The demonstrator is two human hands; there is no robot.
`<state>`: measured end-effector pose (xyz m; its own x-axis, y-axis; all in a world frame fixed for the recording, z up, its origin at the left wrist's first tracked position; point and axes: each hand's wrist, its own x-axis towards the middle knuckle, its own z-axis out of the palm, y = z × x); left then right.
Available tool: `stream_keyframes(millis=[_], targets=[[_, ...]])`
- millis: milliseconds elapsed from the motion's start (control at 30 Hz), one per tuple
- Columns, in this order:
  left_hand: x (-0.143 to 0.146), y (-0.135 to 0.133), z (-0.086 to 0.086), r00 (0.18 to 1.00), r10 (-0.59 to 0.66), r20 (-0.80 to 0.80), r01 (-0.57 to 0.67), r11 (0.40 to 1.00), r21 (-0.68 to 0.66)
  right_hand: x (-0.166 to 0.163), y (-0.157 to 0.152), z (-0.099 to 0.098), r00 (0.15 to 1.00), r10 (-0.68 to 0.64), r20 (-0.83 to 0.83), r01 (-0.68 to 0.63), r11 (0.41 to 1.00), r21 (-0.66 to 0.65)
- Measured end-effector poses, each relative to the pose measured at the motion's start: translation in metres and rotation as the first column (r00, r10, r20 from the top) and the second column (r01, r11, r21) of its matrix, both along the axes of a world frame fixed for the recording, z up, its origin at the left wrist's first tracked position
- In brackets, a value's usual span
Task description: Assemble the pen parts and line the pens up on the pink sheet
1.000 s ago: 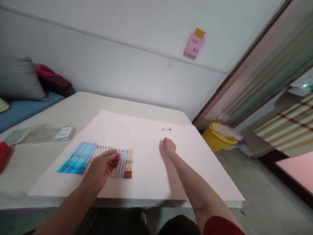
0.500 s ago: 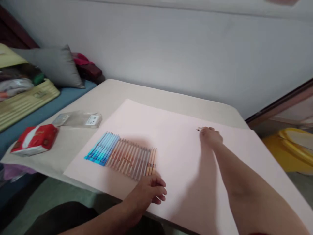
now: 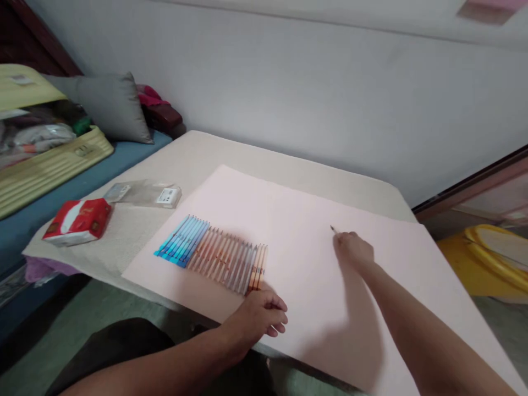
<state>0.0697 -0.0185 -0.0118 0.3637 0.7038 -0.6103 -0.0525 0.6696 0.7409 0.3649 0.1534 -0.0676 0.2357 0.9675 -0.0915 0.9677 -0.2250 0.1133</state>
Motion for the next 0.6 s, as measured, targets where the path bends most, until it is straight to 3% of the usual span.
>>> stream_keyframes(millis=[267, 400, 600], targets=[[-0.007, -0.024, 0.011, 0.998, -0.032, 0.057, 0.026, 0.995, 0.098, -0.091, -0.101, 0.003, 0.962, 0.266, 0.055, -0.265, 0.964, -0.027], [-0.013, -0.039, 0.011, 0.997, -0.054, 0.059, 0.044, 0.986, 0.161, -0.139, -0.138, 0.007, 0.944, 0.328, 0.014, -0.327, 0.943, -0.063], [-0.022, -0.047, 0.010, 0.995, -0.102, 0.017, 0.097, 0.979, 0.181, -0.178, -0.153, 0.015, 0.975, 0.204, -0.090, -0.210, 0.975, -0.071]])
